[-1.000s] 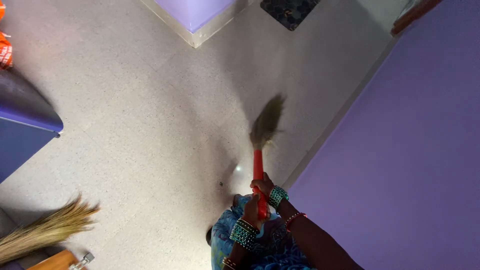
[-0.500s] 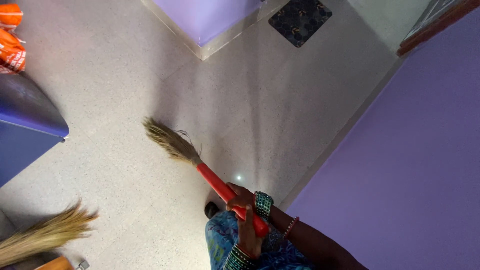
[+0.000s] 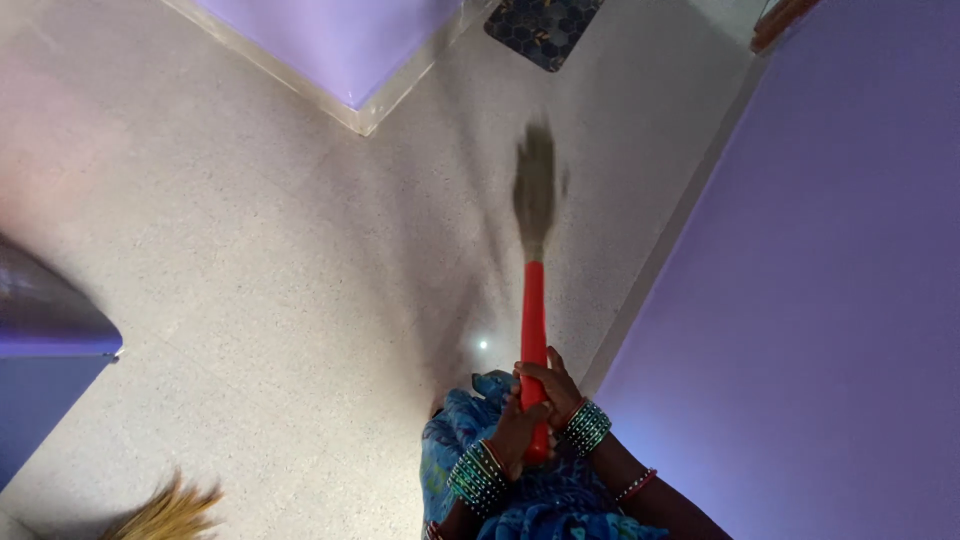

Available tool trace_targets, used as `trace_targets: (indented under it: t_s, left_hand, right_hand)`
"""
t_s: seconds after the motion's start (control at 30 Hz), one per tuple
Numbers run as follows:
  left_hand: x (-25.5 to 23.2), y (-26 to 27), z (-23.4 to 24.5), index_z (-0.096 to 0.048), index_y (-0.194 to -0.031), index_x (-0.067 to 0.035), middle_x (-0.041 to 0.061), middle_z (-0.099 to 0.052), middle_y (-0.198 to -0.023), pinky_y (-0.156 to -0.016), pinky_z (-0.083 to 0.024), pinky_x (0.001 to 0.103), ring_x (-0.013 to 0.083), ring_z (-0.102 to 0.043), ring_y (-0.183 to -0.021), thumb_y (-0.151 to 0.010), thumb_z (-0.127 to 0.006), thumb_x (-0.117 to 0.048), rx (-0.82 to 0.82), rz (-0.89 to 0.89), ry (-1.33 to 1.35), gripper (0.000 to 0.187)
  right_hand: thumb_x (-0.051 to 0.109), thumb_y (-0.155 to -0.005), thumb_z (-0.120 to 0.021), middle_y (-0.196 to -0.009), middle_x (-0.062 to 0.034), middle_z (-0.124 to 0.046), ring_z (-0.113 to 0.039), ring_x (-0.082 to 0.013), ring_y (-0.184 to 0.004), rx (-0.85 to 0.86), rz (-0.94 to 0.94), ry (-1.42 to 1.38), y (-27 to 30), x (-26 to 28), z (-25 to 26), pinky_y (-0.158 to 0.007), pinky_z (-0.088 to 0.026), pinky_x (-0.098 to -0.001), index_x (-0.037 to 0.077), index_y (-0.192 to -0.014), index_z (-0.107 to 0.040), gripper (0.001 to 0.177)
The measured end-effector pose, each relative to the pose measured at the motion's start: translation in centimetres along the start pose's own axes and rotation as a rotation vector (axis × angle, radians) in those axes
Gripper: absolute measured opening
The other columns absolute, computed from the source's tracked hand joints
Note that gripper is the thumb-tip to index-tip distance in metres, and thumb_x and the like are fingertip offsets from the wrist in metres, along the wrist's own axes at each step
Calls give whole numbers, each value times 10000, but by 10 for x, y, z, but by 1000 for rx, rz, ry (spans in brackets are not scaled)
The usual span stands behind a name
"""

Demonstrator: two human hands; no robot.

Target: The person sweeps the floor using a handheld broom, moving from a doorway into a hallway and then into a kitchen area, sweeping dust and debris across the tiled surface.

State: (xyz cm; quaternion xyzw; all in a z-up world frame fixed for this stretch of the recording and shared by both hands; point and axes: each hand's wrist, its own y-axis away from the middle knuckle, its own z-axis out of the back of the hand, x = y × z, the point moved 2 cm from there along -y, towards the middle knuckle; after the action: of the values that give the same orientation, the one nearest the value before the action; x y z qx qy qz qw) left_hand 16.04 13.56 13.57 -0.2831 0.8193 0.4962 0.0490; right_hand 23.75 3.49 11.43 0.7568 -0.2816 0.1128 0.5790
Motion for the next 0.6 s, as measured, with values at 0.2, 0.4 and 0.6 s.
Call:
trace_targets:
  t_s: [0.2, 0.4, 0.6]
  left_hand:
    - [-5, -85, -4, -549, -1264, -59, 93, -669, -871, -506, -568, 349, 207, -658, -611, -1011, -616, -293, 153, 66, -40, 351]
    - [-13, -176, 2, -600, -1193, -16, 132, -674, -841, -508, -570, 351, 231, -662, -604, -1028, -596, -340, 64, 156, 108, 363]
    - [-64, -223, -2, -606, -1200, -48, 141, -648, -772, -505, -547, 373, 248, -626, -581, -1028, -524, -388, -123, -16, 395, 390]
  right_hand:
    - [113, -855, -769, -749, -148, -652, -656, -259, -651, -44, 142, -9, -71, -7, 75, -593, -605, -424, -40, -960, -602, 250]
    - [135, -829, -740, -732, -176, -672, -661, -290, -645, -15, -68, 89, -145, 24, 91, -605, -605, -432, -83, -880, -634, 248]
    - [-9, -780, -741, -905, -196, -634, -688, -305, -673, -4, -163, 454, -214, 104, 32, -647, -621, -501, 66, -1338, -319, 703]
